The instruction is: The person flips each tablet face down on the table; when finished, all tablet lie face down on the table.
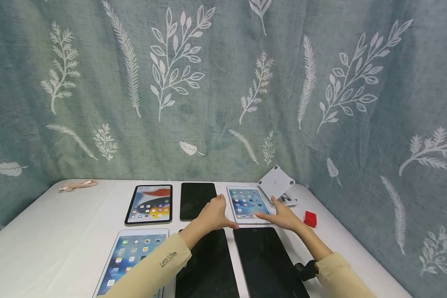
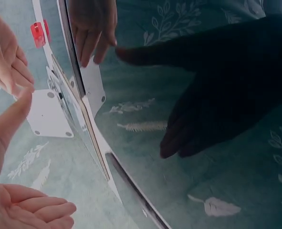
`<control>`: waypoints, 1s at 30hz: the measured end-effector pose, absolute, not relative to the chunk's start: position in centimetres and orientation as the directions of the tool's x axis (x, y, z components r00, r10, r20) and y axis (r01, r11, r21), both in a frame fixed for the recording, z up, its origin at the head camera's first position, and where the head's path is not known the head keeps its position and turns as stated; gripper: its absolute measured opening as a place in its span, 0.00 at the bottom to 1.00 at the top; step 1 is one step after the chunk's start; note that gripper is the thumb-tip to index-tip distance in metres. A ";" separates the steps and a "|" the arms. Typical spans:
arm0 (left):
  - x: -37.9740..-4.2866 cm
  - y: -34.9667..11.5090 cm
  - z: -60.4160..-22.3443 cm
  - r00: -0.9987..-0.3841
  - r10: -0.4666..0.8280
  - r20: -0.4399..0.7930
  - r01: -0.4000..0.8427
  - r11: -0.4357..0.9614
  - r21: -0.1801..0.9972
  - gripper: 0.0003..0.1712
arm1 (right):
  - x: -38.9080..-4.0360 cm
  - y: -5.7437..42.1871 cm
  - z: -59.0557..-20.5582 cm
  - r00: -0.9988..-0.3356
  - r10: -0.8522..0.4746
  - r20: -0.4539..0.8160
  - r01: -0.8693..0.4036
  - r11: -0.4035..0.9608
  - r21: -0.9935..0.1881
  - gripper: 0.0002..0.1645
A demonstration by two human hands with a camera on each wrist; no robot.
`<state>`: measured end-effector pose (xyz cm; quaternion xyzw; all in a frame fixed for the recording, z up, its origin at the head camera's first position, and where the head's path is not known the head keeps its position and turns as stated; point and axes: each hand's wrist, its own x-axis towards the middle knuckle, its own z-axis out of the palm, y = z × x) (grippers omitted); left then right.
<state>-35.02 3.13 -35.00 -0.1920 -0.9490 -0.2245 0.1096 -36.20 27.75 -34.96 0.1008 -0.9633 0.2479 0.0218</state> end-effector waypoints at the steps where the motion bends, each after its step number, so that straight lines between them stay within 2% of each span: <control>1: -35.2 3.5 -35.0 -0.906 0.313 0.285 0.408 0.826 0.390 0.57 | -36.4 27.8 -34.9 -0.979 -0.187 0.080 -0.203 0.859 -0.470 0.62; 5: -36.0 4.8 -35.2 -0.916 0.310 0.256 0.391 0.835 0.388 0.51 | -37.2 28.2 -34.9 -0.976 -0.214 0.039 -0.207 0.860 -0.466 0.59; 12: -37.3 6.3 -36.5 -0.942 0.290 0.170 0.334 0.855 0.397 0.33 | -38.3 28.7 -36.2 -0.973 -0.232 -0.010 -0.203 0.869 -0.452 0.51; 19: -38.1 6.5 -37.1 -0.955 0.269 0.121 0.295 0.869 0.397 0.30 | -38.6 28.9 -36.7 -0.965 -0.256 -0.053 -0.222 0.910 -0.350 0.44; 26: -38.2 6.7 -36.5 -0.951 0.281 0.131 0.308 0.901 0.305 0.25 | -38.9 28.6 -36.3 -0.962 -0.268 -0.061 -0.231 0.909 -0.346 0.43; 30: -38.2 7.1 -36.5 -0.941 0.326 0.093 0.339 0.904 0.262 0.22 | -38.9 28.6 -36.3 -0.965 -0.256 -0.057 -0.220 0.908 -0.358 0.42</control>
